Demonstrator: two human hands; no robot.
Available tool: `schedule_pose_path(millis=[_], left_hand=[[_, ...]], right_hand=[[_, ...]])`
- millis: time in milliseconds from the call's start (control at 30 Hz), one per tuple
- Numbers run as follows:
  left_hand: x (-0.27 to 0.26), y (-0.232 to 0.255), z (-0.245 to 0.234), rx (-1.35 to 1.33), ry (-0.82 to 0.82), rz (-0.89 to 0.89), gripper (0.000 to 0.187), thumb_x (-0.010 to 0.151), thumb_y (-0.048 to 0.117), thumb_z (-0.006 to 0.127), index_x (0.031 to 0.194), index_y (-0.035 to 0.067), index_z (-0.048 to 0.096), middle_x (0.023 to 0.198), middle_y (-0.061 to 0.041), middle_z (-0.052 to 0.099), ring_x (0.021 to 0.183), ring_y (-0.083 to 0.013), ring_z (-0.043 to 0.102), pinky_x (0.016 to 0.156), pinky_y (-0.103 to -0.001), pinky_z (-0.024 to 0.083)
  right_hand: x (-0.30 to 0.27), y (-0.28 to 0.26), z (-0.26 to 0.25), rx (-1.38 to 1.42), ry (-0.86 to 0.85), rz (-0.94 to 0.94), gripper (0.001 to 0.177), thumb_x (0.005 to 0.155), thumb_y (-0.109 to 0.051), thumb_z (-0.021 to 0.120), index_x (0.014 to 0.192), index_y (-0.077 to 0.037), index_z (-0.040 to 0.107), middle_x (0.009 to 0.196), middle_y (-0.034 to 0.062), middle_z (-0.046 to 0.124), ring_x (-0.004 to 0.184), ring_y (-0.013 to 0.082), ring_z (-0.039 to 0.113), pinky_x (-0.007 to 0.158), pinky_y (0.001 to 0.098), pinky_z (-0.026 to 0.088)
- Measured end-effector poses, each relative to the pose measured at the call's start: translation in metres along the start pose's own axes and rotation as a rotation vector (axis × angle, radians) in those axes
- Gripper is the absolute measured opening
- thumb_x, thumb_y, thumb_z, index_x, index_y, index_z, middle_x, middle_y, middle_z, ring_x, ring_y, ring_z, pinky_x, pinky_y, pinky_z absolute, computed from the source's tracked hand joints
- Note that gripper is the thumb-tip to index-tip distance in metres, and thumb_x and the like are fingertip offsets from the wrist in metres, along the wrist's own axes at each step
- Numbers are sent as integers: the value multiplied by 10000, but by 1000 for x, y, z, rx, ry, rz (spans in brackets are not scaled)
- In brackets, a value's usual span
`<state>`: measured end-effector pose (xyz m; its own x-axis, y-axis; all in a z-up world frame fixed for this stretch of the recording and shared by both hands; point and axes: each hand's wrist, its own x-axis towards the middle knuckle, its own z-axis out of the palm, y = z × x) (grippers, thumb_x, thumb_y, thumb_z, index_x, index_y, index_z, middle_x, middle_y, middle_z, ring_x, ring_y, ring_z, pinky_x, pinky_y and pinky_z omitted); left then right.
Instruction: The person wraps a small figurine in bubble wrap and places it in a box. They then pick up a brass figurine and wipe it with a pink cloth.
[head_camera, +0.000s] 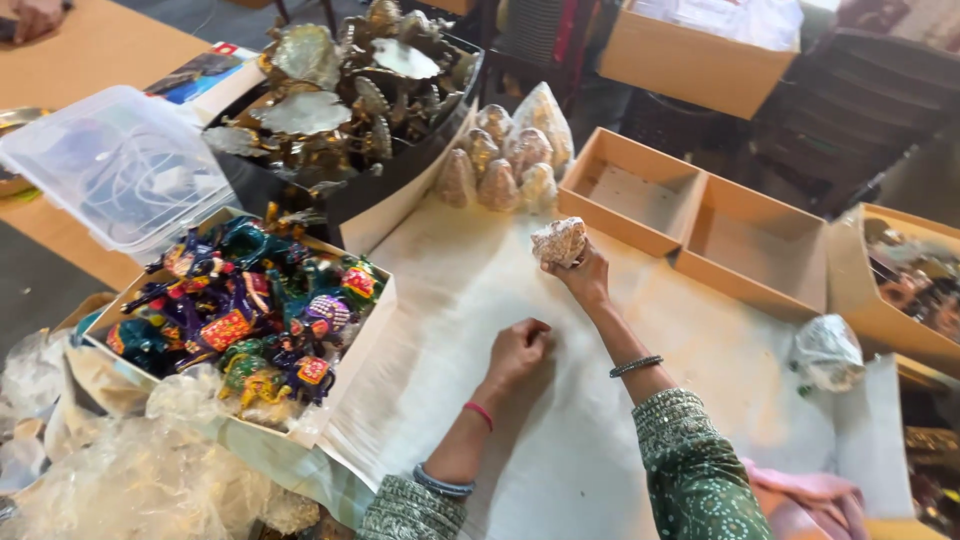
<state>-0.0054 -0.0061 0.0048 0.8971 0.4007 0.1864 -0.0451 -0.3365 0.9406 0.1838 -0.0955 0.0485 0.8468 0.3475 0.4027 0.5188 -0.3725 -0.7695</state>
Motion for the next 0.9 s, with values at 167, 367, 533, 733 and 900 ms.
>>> schedule_pose_path(millis=[167,367,533,733,900], left_hand=[[-4,17,-6,64,-39,-60,223,899,207,629,1050,133,775,927,-116,771,837,-283,752,765,-380,584],[-4,27,-8,100,-65,-65,202,908,240,646,1024,142,778,923,-99,761,823,-284,728,740,-399,566],[-4,32,-8,123,-81,-100,200,899,251,647,1015,149,774,908,-81,768,800,-266,730,735,-393,566],[-2,37,-8,166,-67,-86,186,910,275,657,979,157,782,877,-72,765,807,-262,726,729,-402,562],[-3,41,-10,156,-75,-104,187,914,277,654,988,155,775,877,-68,762,801,-256,726,719,-398,561]], right_hand=[[32,-17,40,-22,-78,-38,647,651,-292,970,1201,-91,694,1022,81,791,938,163,754,835,342,589],[60,-8,64,3,-80,19,656,656,-289,974,1208,-84,685,1022,70,796,915,144,754,828,328,604],[68,27,37,14,-35,7,668,651,-229,966,1231,-83,667,1064,60,785,944,128,737,830,314,607],[70,48,-1,-89,-20,-23,656,648,-225,989,1216,-82,693,1049,65,789,928,133,727,846,321,582],[87,64,8,-101,-34,34,661,648,-249,982,1224,-94,697,1042,52,786,895,120,724,839,310,590]])
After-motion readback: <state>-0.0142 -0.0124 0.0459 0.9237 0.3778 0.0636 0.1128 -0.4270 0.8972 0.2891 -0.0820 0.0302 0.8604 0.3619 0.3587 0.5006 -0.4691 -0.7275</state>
